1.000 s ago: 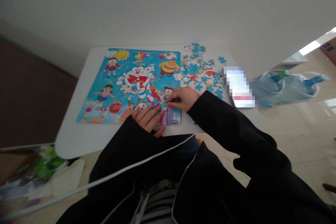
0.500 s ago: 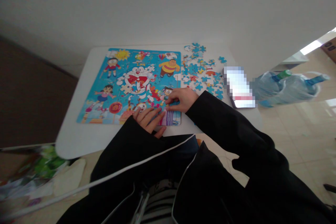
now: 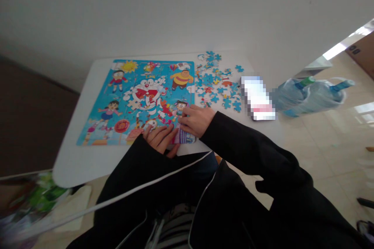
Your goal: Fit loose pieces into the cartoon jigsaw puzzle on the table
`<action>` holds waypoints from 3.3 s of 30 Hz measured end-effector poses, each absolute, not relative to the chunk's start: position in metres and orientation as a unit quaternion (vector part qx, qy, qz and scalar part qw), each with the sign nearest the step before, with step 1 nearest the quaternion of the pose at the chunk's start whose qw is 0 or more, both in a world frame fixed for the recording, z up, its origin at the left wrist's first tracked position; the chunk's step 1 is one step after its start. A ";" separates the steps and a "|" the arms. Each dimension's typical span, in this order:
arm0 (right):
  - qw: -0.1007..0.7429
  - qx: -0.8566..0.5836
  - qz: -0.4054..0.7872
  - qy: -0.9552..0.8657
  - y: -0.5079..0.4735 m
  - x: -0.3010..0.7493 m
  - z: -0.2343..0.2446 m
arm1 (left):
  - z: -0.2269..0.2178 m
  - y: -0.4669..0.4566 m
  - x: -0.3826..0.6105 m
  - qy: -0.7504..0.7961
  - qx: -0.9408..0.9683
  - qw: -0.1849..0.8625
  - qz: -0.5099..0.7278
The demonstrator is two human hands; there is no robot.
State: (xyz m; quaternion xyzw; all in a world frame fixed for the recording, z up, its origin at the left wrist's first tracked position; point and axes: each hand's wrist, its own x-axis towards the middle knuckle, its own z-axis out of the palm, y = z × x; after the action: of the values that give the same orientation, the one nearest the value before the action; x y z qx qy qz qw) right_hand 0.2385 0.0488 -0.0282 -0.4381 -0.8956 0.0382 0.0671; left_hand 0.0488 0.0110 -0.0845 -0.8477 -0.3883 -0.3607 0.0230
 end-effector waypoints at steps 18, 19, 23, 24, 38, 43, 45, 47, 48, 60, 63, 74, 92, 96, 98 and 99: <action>0.039 -0.636 -0.032 -0.770 0.083 0.393 -0.026 | -0.087 0.022 0.046 -0.374 -0.860 0.031 -0.347; 0.037 -0.628 -0.023 -0.777 0.085 0.391 -0.029 | -0.087 0.022 0.046 -0.374 -0.860 0.032 -0.345; 0.033 -0.614 -0.006 -0.788 0.092 0.384 -0.033 | -0.087 0.022 0.045 -0.371 -0.864 0.039 -0.338; 0.034 -0.615 -0.005 -0.788 0.092 0.383 -0.033 | -0.087 0.022 0.045 -0.369 -0.864 0.041 -0.339; 0.084 -0.628 -0.010 -0.774 0.090 0.371 -0.029 | -0.086 0.019 0.049 -0.372 -0.862 0.047 -0.340; 0.076 -0.598 0.012 -0.798 0.092 0.354 -0.030 | -0.085 0.017 0.054 -0.383 -0.861 0.038 -0.332; 0.069 -0.591 0.013 -0.803 0.093 0.349 -0.032 | -0.085 0.016 0.056 -0.387 -0.859 0.041 -0.333; 0.065 -0.587 0.013 -0.807 0.094 0.346 -0.033 | -0.085 0.016 0.056 -0.386 -0.859 0.045 -0.333; 0.063 -0.585 0.013 -0.808 0.094 0.346 -0.034 | -0.085 0.017 0.057 -0.385 -0.860 0.047 -0.333; 0.056 -0.560 0.014 -0.826 0.102 0.350 -0.038 | -0.083 0.013 0.057 -0.395 -0.854 0.044 -0.334; 0.050 -0.556 0.043 -0.829 0.108 0.352 -0.037 | -0.080 0.013 0.055 -0.390 -0.856 0.037 -0.336; 0.089 -0.643 0.167 -0.742 0.105 0.347 -0.024 | -0.066 0.011 0.013 -0.451 -0.827 0.059 -0.332; 0.053 -0.625 0.095 -0.773 0.096 0.335 -0.014 | -0.078 -0.008 -0.023 -0.475 -0.827 0.055 -0.296; 0.114 -0.517 0.088 -0.844 0.083 0.301 -0.006 | -0.076 -0.008 -0.018 -0.479 -0.821 0.057 -0.306; 0.149 -0.439 0.090 -0.882 0.076 0.278 -0.006 | -0.076 -0.007 -0.014 -0.481 -0.814 0.055 -0.321; 0.155 -0.397 0.095 -0.900 0.074 0.267 -0.008 | -0.077 -0.006 -0.011 -0.480 -0.812 0.052 -0.327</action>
State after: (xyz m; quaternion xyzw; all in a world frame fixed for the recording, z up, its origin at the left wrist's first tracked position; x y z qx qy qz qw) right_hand 0.2669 0.0739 -0.0080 -0.3967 -0.8997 0.0954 0.1551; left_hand -0.0107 -0.0063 -0.0769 -0.8123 -0.4801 -0.3271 0.0520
